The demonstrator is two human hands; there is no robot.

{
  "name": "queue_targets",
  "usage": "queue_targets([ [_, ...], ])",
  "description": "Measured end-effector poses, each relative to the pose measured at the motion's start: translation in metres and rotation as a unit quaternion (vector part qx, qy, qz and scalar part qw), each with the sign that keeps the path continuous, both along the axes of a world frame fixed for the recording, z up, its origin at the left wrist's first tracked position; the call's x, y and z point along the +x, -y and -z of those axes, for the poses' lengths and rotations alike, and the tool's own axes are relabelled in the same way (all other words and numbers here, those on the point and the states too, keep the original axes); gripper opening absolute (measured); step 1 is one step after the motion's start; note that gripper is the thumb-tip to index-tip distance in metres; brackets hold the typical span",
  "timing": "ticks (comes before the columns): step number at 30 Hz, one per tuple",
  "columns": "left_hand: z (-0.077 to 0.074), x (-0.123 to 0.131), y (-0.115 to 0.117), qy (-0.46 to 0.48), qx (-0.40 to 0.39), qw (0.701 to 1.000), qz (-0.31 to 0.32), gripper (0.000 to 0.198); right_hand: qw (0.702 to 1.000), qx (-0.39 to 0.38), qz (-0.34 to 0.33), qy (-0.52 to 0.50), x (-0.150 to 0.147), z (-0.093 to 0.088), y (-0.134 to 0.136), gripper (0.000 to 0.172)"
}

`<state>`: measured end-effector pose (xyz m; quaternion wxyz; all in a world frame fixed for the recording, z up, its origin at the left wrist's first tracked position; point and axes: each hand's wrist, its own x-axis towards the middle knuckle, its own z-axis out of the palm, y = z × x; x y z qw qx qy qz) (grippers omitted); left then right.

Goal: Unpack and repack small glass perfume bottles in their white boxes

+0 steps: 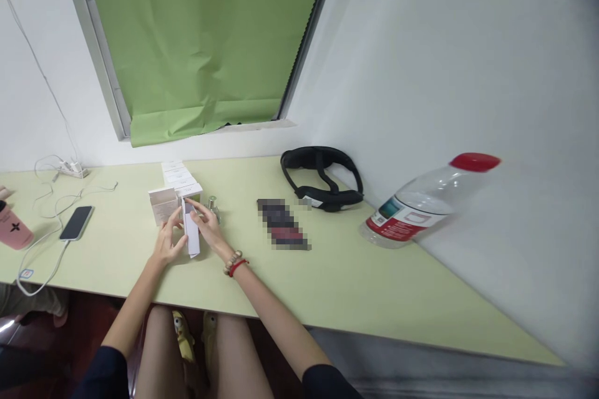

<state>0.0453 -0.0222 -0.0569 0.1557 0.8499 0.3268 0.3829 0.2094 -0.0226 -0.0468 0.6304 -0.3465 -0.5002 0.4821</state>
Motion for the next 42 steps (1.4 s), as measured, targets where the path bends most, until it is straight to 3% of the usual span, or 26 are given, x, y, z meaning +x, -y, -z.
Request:
queue_targets([
  [12, 0.002, -0.001, -0.002, -0.009, -0.016, 1.0, -0.017, 0.078, 0.999, 0.01, -0.04, 0.019, 0.003, -0.006, 0.002, 0.065],
  [23, 0.003, -0.001, -0.005, -0.074, 0.038, 0.995, 0.053, 0.109, 0.992, -0.064, 0.023, -0.106, 0.006, -0.003, -0.008, 0.068],
  [25, 0.005, 0.0, -0.006, -0.096, 0.042, 0.994, 0.025, 0.106, 0.99, -0.075, 0.022, -0.114, 0.007, -0.002, -0.009, 0.068],
  [28, 0.011, 0.001, -0.008, -0.119, 0.036, 0.992, -0.024, 0.086, 0.993, -0.077, -0.004, -0.089, 0.007, 0.002, -0.01, 0.066],
  [33, 0.021, -0.003, -0.016, -0.12, 0.06, 0.99, -0.053, 0.073, 0.997, -0.05, -0.043, -0.032, 0.005, 0.008, -0.01, 0.062],
  [38, 0.026, -0.006, -0.019, -0.094, 0.131, 0.981, -0.104, 0.057, 0.999, -0.033, -0.013, -0.019, 0.006, 0.004, -0.008, 0.073],
  [42, 0.026, -0.007, -0.02, -0.044, 0.185, 0.964, -0.186, 0.065, 0.999, -0.022, 0.025, -0.043, 0.008, -0.001, -0.008, 0.074],
])
